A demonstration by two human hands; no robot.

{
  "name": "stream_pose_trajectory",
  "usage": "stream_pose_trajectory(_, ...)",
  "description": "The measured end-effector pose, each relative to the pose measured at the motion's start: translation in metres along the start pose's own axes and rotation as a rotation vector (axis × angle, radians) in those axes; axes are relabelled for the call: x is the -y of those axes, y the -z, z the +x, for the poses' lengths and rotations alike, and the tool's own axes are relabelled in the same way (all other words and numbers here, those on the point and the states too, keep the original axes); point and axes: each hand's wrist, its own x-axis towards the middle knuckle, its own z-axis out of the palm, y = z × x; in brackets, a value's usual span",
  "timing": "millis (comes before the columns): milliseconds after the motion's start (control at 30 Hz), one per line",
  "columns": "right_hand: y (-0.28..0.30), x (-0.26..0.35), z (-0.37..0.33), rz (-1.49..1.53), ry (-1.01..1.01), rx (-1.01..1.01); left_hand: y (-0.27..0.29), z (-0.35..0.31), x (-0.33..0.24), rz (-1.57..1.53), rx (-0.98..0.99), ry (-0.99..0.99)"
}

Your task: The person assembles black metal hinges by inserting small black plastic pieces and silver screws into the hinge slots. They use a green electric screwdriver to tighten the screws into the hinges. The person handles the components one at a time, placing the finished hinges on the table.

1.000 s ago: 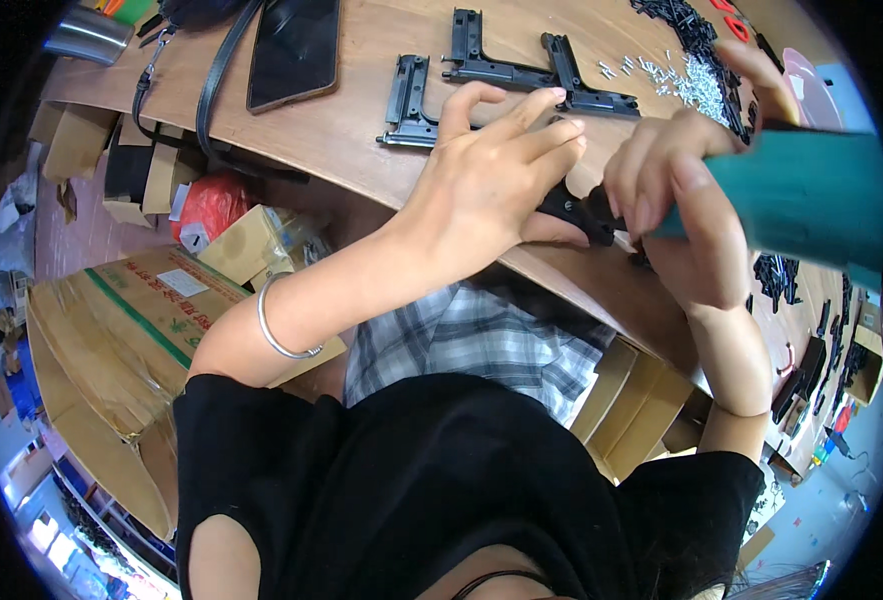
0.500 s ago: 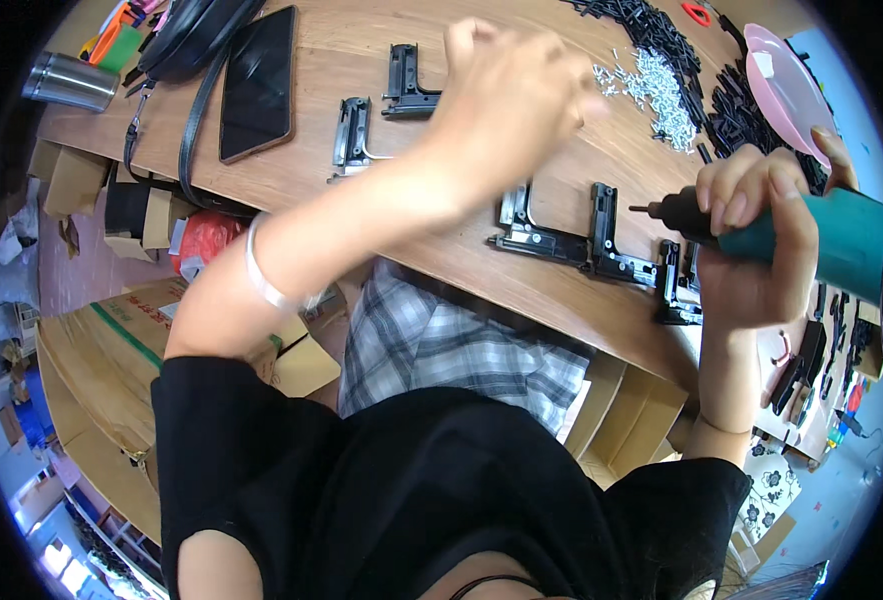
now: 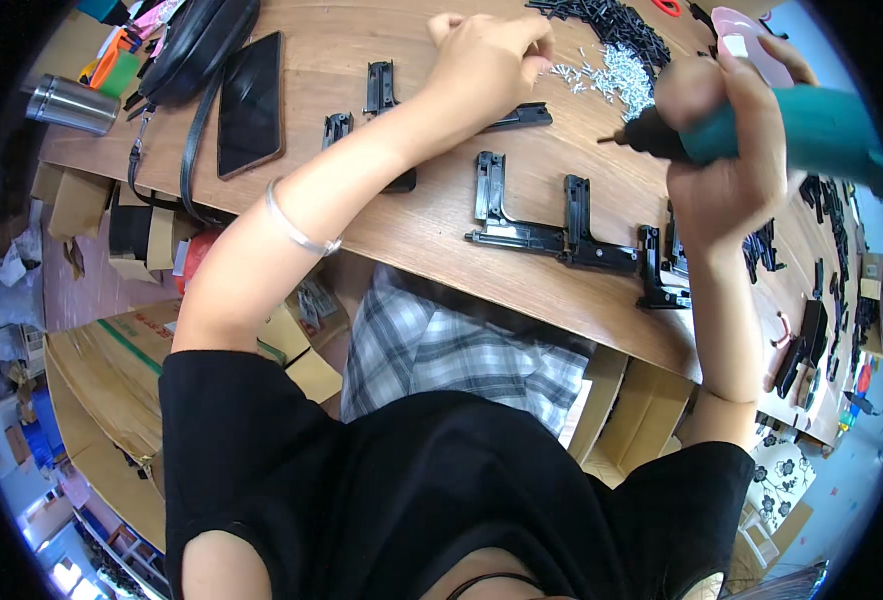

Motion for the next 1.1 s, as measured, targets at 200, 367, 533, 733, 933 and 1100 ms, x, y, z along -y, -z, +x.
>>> stream_pose_trajectory(200,-0.045,0.004,0.025,0.087,-0.092,-0.243,0.042,-0.037,-0.036,0.012,-0.041,-0.145)
stream_pose_trajectory(367,-0.062,-0.002,0.028,0.132,0.017,-0.191,0.055,-0.046,-0.034,0.072,-0.136,-0.148)
stream_pose_trajectory(533,-0.070,-0.003,0.029,0.078,-0.032,-0.159,0.054,-0.048,-0.027,0.058,-0.187,-0.156)
stream_pose_trajectory(733,-0.081,-0.004,0.024,0.081,-0.077,-0.190,0.043,-0.054,-0.022,0.122,-0.232,-0.199)
stream_pose_trajectory(933,-0.080,-0.010,0.022,-0.023,-0.062,-0.168,0.042,-0.053,-0.020,0.179,-0.160,-0.141)
stream_pose_trajectory(1100,-0.080,-0.025,0.015,-0.054,-0.118,-0.198,0.031,-0.053,-0.007,0.267,-0.042,0.045)
